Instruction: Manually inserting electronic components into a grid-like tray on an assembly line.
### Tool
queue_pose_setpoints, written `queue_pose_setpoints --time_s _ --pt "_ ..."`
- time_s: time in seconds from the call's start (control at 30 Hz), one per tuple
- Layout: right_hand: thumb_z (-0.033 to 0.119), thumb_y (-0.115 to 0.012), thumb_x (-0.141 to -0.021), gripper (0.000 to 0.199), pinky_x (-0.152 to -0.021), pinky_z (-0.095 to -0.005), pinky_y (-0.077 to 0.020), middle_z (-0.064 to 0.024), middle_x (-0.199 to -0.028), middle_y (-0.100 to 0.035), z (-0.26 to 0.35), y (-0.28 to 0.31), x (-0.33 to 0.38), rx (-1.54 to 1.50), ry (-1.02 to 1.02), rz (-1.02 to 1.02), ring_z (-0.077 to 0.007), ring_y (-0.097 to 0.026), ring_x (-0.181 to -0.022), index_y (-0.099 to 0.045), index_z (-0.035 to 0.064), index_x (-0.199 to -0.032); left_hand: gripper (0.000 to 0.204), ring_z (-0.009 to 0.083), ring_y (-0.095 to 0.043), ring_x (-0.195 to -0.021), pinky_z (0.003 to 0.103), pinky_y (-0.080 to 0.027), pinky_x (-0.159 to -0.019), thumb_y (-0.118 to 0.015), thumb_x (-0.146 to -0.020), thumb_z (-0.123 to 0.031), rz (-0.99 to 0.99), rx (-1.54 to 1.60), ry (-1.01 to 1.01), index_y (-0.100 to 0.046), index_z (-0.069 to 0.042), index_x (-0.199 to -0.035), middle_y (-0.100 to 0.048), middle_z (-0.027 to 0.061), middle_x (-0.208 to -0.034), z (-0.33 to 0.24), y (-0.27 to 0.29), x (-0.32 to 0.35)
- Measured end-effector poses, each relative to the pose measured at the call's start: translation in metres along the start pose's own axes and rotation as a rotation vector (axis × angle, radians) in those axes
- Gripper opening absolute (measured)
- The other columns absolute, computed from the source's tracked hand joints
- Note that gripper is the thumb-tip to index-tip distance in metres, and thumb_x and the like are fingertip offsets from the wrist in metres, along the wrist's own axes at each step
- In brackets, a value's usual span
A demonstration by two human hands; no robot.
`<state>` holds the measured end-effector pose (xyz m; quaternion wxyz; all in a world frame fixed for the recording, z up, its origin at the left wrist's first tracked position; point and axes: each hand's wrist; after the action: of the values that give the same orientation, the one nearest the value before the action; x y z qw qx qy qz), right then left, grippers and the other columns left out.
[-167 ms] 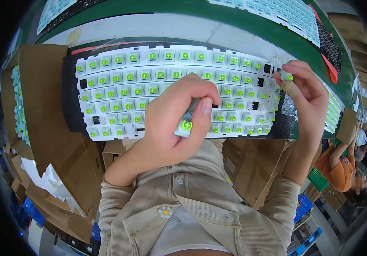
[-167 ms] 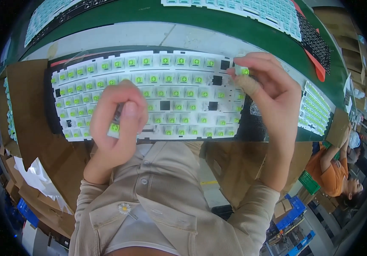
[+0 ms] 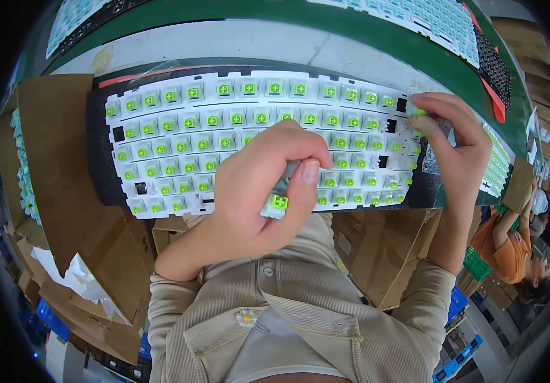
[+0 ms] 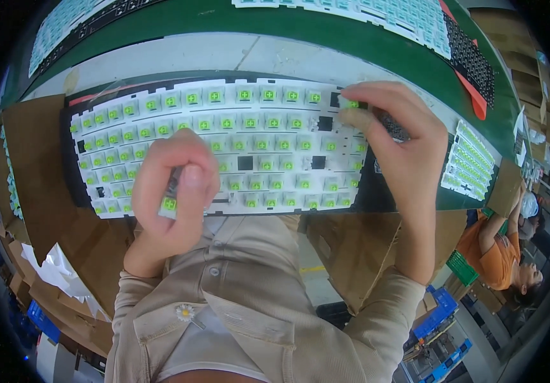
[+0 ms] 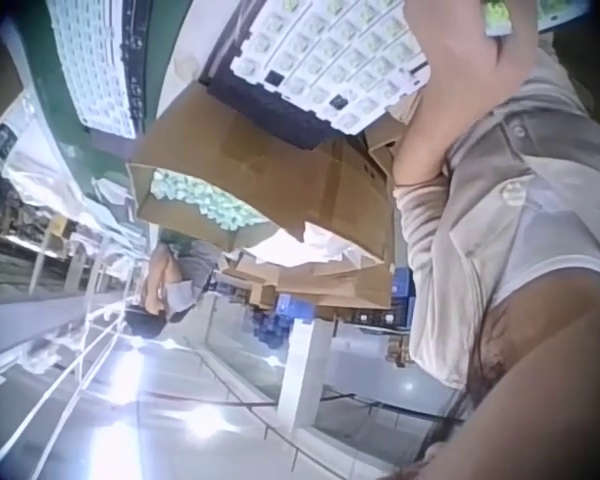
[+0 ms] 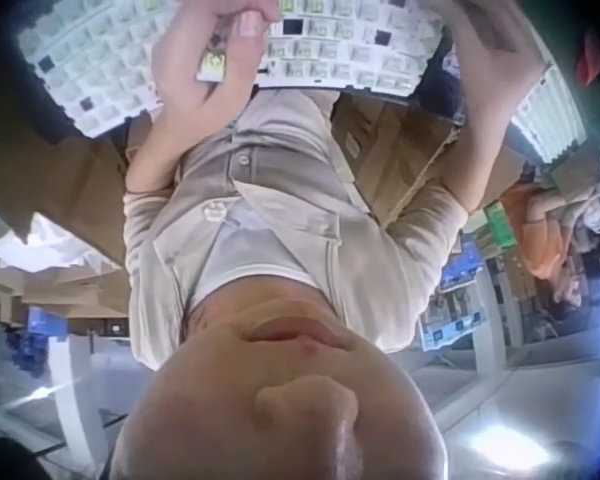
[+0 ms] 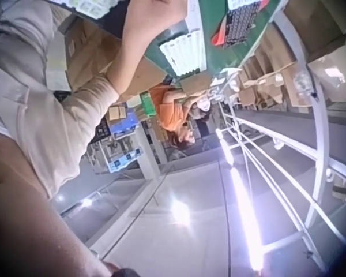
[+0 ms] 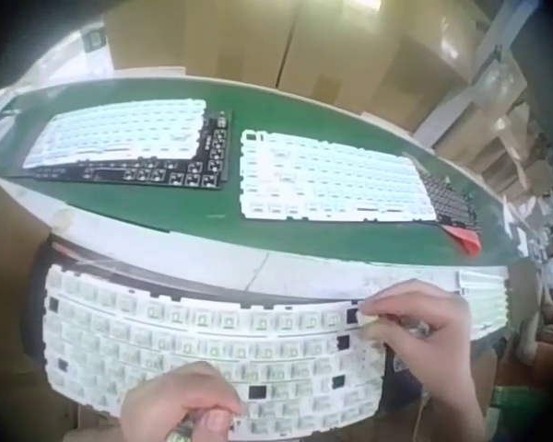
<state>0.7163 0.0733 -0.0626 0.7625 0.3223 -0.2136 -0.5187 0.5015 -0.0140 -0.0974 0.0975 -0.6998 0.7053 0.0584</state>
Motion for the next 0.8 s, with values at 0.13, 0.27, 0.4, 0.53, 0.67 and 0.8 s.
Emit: queue_pose_setpoints --time_s 0.13,0.27,0.4,0.53,0.67,0.8 --pt "-0.007 -0.064 -0.066 0.019 -0.074 -0.0249 -0.0441 -0.0077 -0.084 -0.060 -0.011 -0.005 -0.002 0.134 0.101 0.024 -0.0159 -0.057 -0.083 -0.064 -0.0029 -0.085 0.012 0.0144 -0.046 -0.056 0.023 -0.037 -0.049 -0.049 -0.079 0.007 0.019 0.001 -0.029 -0.053 0.002 -0.088 -0.053 0.0088 -0.074 0.002 0.000 -0.002" --pt "-0.005 -0.066 -0.066 0.018 -0.069 -0.0246 -0.0441 -0.0074 -0.081 -0.060 -0.019 -0.016 -0.002 0.104 0.092 -0.064 -0.0168 -0.057 -0.077 -0.065 -0.0009 -0.084 0.012 0.0153 -0.046 -0.054 0.023 -0.037 -0.048 -0.050 -0.077 0.007 0.047 -0.028 -0.071 -0.054 0.002 -0.087 -0.054 0.0084 -0.074 0.003 0.001 -0.006" --pt "-0.004 -0.067 -0.065 0.016 -0.062 -0.0256 -0.0450 -0.0067 -0.077 -0.059 -0.022 -0.023 -0.001 0.134 0.170 -0.173 -0.0176 -0.057 -0.072 -0.065 0.0003 -0.080 0.014 0.0171 -0.048 -0.054 0.024 -0.038 -0.046 -0.050 -0.075 0.008 0.041 -0.017 -0.079 -0.054 0.002 -0.086 -0.054 0.0083 -0.074 0.003 0.000 -0.007" --pt "-0.006 -0.066 -0.066 0.016 -0.069 -0.0252 -0.0449 -0.0096 -0.083 -0.060 -0.024 -0.021 0.000 0.225 0.226 -0.163 -0.0184 -0.058 -0.076 -0.063 -0.0022 -0.082 0.016 0.0178 -0.049 -0.055 0.025 -0.038 -0.046 -0.050 -0.074 0.010 0.027 0.005 -0.032 -0.054 0.002 -0.087 -0.055 0.0085 -0.074 0.001 -0.003 -0.005" --pt "-0.007 -0.066 -0.066 0.018 -0.070 -0.0262 -0.0451 -0.0107 -0.085 -0.061 -0.022 -0.011 -0.004 0.250 0.278 -0.077 -0.0208 -0.058 -0.078 -0.061 -0.0019 -0.083 0.017 0.0179 -0.049 -0.054 0.025 -0.038 -0.045 -0.050 -0.073 0.010 0.032 -0.004 -0.067 -0.054 0.002 -0.087 -0.055 0.0084 -0.074 0.003 -0.004 -0.006" --pt "-0.009 -0.065 -0.065 0.021 -0.072 -0.0275 -0.0453 -0.0112 -0.088 -0.063 -0.018 -0.009 -0.004 0.200 0.186 -0.003 -0.0225 -0.059 -0.080 -0.061 -0.0020 -0.085 0.017 0.0175 -0.047 -0.053 0.025 -0.037 -0.045 -0.050 -0.073 0.010 0.024 -0.003 -0.063 -0.054 0.002 -0.087 -0.055 0.0082 -0.073 0.003 -0.005 -0.005"
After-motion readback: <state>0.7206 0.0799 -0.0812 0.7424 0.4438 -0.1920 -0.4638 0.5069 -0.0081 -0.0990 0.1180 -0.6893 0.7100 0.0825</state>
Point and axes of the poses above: each hand's wrist, its own x-axis away from the middle knuckle, its own y-axis out of the back of the hand, z = x × y
